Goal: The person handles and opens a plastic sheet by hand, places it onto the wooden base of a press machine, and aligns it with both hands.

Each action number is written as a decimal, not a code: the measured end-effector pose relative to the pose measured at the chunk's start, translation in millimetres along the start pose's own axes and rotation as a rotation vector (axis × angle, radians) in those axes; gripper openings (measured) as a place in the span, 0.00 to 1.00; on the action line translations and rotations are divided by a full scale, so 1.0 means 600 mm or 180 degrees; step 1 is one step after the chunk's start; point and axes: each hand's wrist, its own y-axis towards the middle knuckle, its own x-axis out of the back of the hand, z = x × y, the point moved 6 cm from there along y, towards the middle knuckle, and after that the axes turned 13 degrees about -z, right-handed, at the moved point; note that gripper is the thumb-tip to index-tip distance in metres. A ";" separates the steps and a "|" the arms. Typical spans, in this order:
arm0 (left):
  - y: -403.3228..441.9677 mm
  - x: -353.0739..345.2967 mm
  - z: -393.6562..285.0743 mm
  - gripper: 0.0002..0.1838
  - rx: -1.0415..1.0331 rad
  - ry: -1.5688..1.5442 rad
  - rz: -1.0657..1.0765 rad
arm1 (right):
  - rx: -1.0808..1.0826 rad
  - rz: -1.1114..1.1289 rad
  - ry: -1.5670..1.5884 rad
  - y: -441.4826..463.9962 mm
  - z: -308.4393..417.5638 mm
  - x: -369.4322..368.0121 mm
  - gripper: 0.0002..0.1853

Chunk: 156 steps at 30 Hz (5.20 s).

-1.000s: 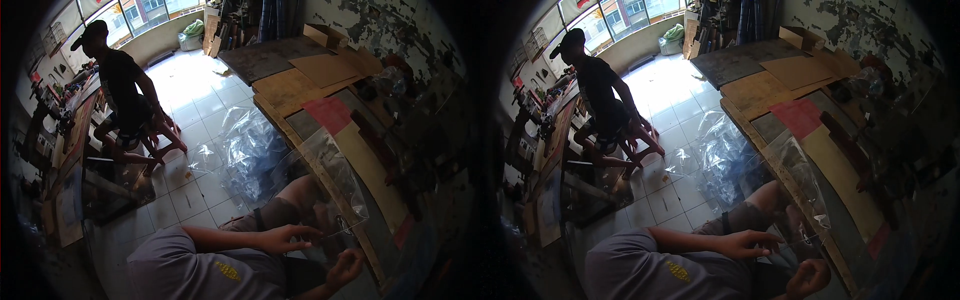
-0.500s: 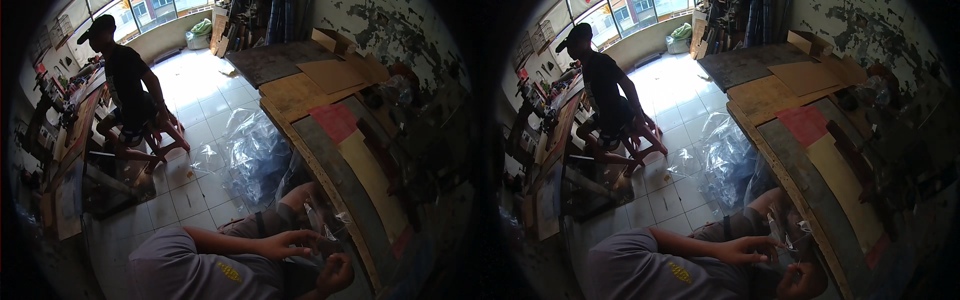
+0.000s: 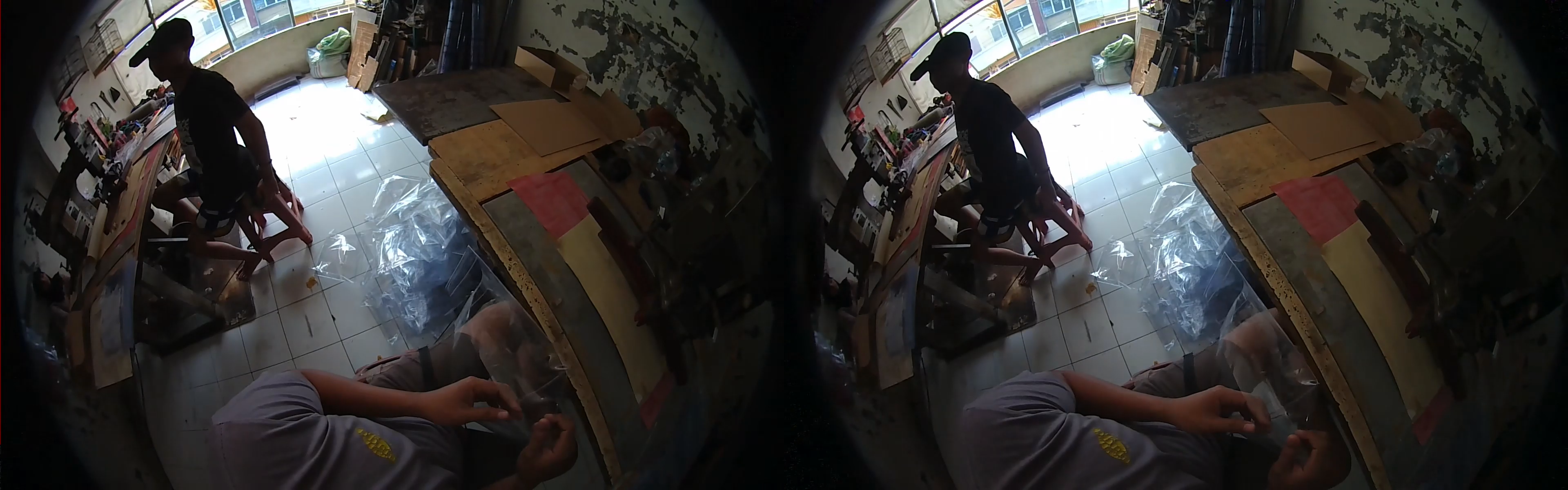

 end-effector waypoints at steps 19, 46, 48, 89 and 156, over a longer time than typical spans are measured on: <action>0.000 0.000 -0.021 0.07 -0.0778 0.0380 -0.0177 | 0.0064 0.0279 0.0463 0.009 0.019 0.003 0.19; 0.021 0.091 -0.191 0.06 -0.1424 -0.0366 -0.0569 | -0.1295 0.3007 0.2860 -0.140 -0.080 -0.175 0.43; 0.021 0.111 -0.201 0.06 -0.1611 -0.0298 -0.0759 | -0.1026 0.3187 0.2512 -0.125 -0.069 -0.169 0.46; 0.020 0.287 -0.351 0.05 -0.1796 0.2592 -0.2777 | 0.0233 0.1128 0.0311 -0.110 -0.025 -0.050 0.09; 0.082 0.015 -0.298 0.13 -0.3604 0.3043 -0.0820 | 0.1663 0.0416 0.1406 0.175 0.162 -0.062 0.17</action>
